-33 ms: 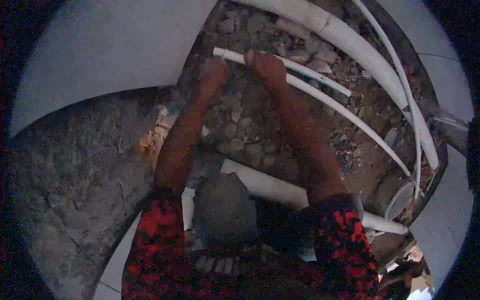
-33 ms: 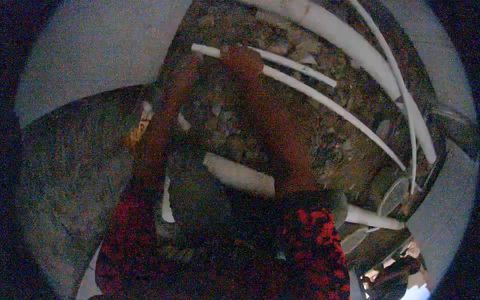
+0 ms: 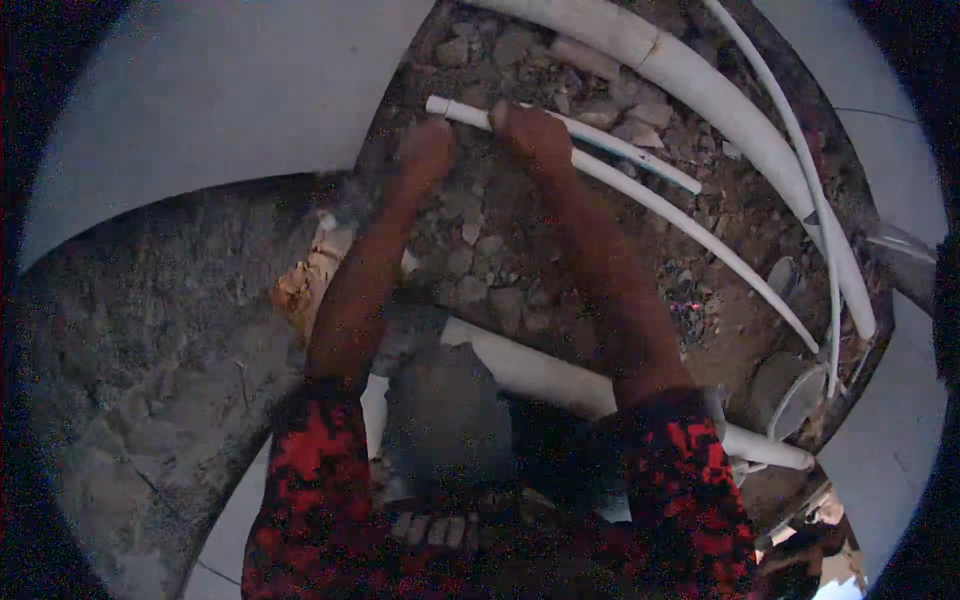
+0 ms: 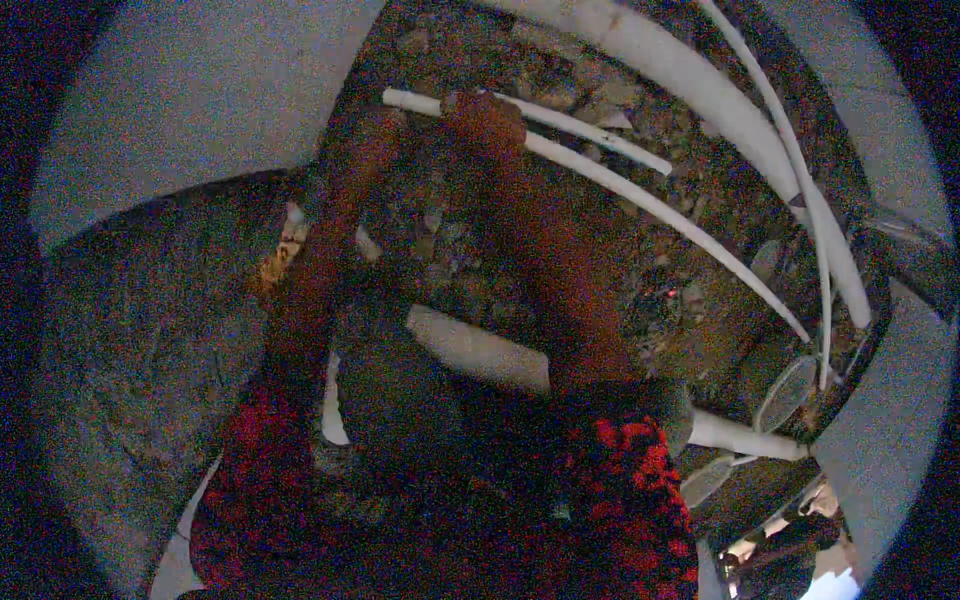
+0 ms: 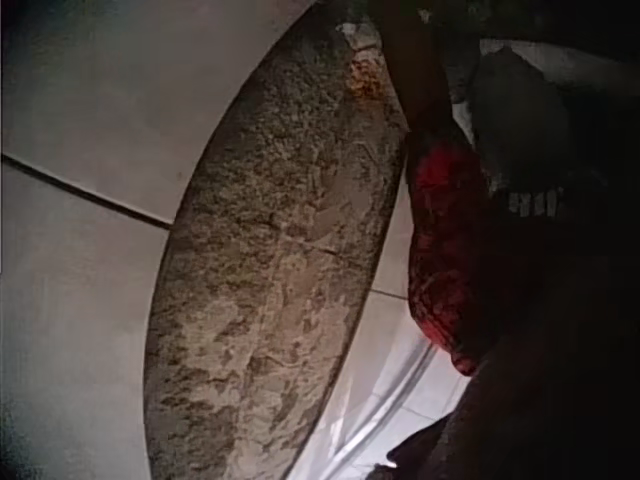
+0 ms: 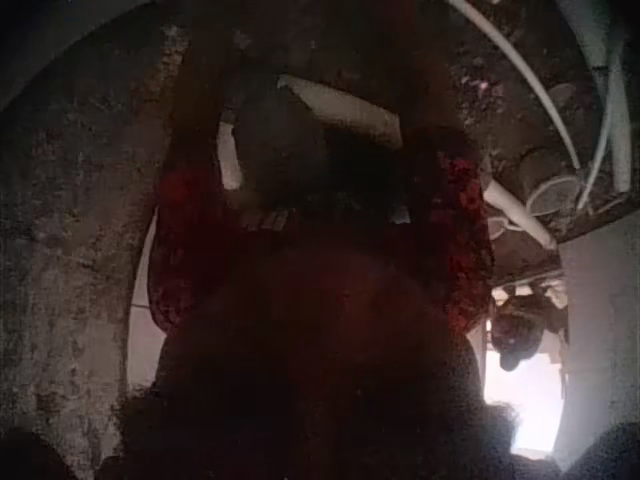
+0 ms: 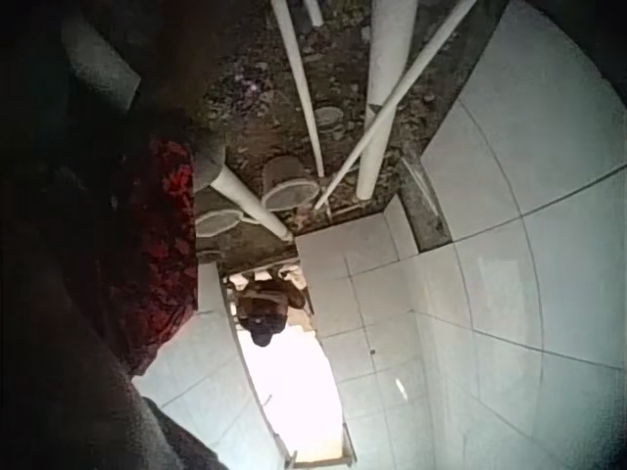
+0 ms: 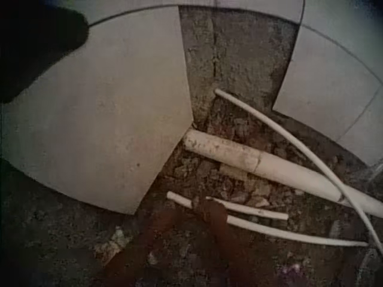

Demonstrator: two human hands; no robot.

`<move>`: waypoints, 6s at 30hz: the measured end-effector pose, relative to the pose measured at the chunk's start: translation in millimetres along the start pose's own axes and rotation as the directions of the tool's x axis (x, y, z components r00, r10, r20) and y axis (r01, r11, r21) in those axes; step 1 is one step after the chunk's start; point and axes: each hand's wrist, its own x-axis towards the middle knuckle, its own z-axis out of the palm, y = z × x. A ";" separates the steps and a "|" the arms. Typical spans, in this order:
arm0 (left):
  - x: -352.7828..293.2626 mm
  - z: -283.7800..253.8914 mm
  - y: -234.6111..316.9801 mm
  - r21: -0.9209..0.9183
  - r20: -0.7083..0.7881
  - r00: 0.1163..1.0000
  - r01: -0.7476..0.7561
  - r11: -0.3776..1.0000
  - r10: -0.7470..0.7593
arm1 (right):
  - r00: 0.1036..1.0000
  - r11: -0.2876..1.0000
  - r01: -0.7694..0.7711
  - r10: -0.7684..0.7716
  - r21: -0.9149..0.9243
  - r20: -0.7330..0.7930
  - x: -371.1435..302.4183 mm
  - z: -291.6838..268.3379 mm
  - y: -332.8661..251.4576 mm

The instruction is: The person is connecting PVC pipes using a tee connector and heat in a bathroom renovation area.

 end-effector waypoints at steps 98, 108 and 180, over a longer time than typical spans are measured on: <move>13.7 16.7 -48.2 0.539 0.120 0.989 0.010 0.842 -0.088 | 0.952 0.999 0.046 -0.047 -0.008 -0.303 6.7 4.3 -1.7; 10.6 11.7 -36.7 0.276 -0.004 0.997 -0.078 0.958 0.083 | 0.922 0.985 0.096 -0.142 -0.143 -0.361 3.1 2.5 2.3; -8.5 54.4 -67.4 0.316 0.044 0.996 0.064 0.947 -0.082 | 0.986 1.000 0.020 -0.022 -0.014 -0.166 -4.5 -17.6 -5.8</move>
